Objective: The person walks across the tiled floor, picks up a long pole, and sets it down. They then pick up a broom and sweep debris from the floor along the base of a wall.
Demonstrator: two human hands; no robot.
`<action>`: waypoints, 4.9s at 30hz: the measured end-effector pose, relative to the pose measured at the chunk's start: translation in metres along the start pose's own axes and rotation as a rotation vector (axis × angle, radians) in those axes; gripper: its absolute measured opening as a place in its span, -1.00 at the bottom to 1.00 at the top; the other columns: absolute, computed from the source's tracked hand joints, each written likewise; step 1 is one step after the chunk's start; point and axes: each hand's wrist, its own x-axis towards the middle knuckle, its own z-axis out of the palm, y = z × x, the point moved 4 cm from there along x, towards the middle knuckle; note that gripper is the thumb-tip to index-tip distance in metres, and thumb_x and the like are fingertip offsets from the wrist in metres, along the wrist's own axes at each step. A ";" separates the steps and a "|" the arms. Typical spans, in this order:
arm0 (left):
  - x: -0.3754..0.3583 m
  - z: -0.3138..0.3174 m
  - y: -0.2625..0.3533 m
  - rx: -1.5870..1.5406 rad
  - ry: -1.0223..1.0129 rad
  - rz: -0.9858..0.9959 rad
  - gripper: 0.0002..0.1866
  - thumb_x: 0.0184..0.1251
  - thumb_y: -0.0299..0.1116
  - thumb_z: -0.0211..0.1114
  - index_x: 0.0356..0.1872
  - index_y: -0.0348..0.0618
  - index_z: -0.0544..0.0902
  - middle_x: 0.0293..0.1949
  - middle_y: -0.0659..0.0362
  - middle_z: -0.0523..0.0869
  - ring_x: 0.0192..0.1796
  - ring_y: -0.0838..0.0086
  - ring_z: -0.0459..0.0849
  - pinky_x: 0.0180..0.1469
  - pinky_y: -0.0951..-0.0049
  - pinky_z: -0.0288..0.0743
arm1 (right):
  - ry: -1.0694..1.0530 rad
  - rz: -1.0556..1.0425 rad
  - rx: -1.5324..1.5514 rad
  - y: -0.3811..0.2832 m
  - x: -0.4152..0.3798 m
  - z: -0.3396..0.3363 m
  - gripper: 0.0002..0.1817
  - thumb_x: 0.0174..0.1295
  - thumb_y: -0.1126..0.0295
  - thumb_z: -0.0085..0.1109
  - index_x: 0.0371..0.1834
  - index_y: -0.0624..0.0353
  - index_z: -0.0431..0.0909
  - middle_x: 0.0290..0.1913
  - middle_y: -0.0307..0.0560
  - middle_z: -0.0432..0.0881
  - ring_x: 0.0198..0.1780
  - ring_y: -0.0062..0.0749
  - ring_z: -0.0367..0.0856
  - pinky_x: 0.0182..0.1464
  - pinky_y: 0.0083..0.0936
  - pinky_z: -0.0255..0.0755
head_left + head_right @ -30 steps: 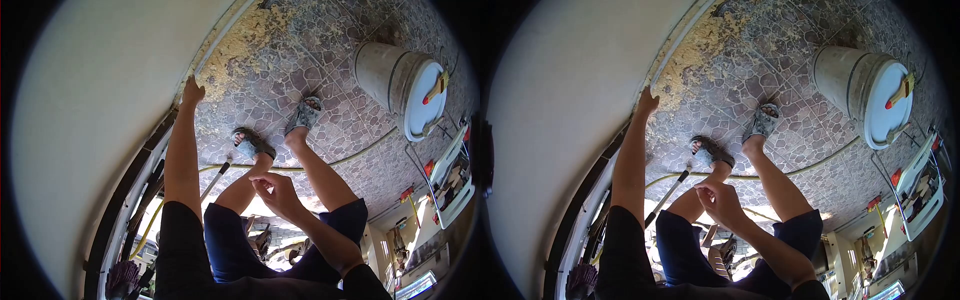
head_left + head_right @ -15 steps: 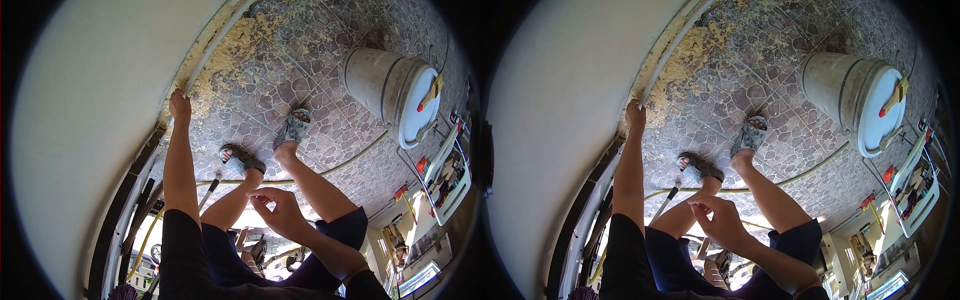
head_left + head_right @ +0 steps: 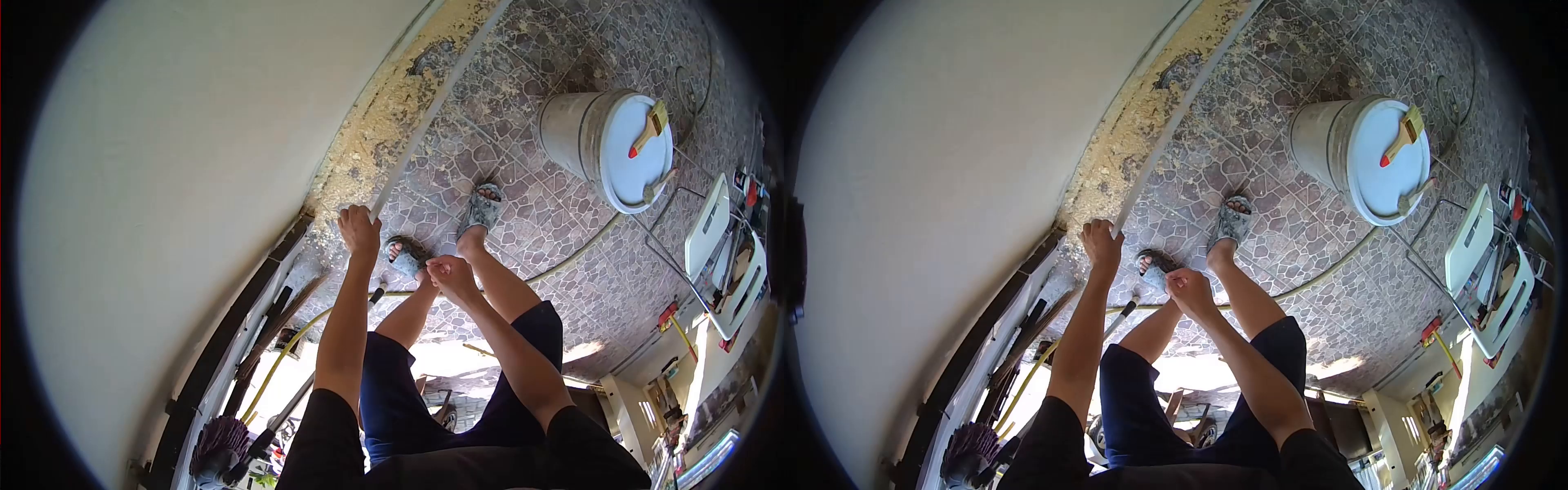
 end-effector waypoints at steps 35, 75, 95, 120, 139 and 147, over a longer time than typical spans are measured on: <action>-0.330 -0.401 0.183 -0.227 0.368 0.600 -0.83 0.21 -0.36 0.28 -0.30 -0.23 0.54 -0.32 -0.06 0.62 -0.15 0.01 0.55 -0.02 0.01 0.39 | 0.156 -0.077 0.916 -0.259 -0.242 -0.077 -0.43 0.47 -0.22 -0.17 -0.19 0.14 0.46 -0.42 -0.14 0.60 -0.38 -0.33 0.68 -0.28 -0.34 0.67; -0.403 -0.398 0.489 -0.564 -0.090 1.512 -0.77 0.40 -0.35 0.27 -0.21 -0.37 0.51 -0.27 -0.11 0.56 -0.11 -0.01 0.48 -0.03 -0.02 0.34 | 1.326 -0.221 1.071 -0.185 -0.516 -0.375 -0.38 0.52 -0.10 -0.13 -0.32 0.32 0.57 -0.58 -0.05 0.64 -0.60 -0.38 0.66 -0.49 -0.43 0.54; -0.569 -0.319 0.584 -0.600 -0.615 1.740 -0.78 0.35 -0.40 0.24 -0.16 -0.40 0.51 -0.16 -0.15 0.63 -0.05 -0.06 0.50 0.12 -0.01 0.35 | 2.187 0.064 1.107 0.001 -0.659 -0.408 -0.48 0.52 0.03 -0.11 -0.29 0.31 0.61 -0.61 -0.21 0.49 -0.59 -0.53 0.43 -0.49 -0.45 0.30; -0.691 -0.169 0.612 -0.190 -0.911 1.843 -0.70 0.42 -0.27 0.21 -0.25 -0.41 0.52 -0.26 -0.16 0.60 -0.10 -0.04 0.50 0.06 0.04 0.36 | 2.062 0.687 1.314 0.231 -0.688 -0.394 -0.44 0.48 0.00 -0.19 -0.21 0.26 0.68 -0.27 0.35 0.69 -0.15 0.28 0.68 -0.05 0.01 0.49; -0.744 -0.046 0.662 0.011 -0.891 1.740 -0.69 0.37 -0.26 0.26 -0.24 -0.40 0.57 -0.27 -0.16 0.65 -0.08 -0.05 0.55 0.03 0.01 0.40 | 1.219 -0.444 2.215 0.108 -0.602 -0.185 -0.38 0.54 -0.11 -0.21 0.40 0.15 0.33 0.17 0.07 0.60 0.06 -0.20 0.62 0.11 -0.21 0.51; -0.760 -0.016 0.643 0.100 -0.906 1.682 -0.68 0.40 -0.25 0.25 -0.18 -0.40 0.53 -0.24 -0.17 0.65 -0.04 -0.07 0.54 0.06 0.02 0.43 | 1.532 -0.775 2.357 0.143 -0.557 -0.197 -0.48 0.54 0.01 -0.08 0.28 0.23 0.43 -0.01 0.00 0.69 -0.16 -0.43 0.63 -0.04 -0.50 0.53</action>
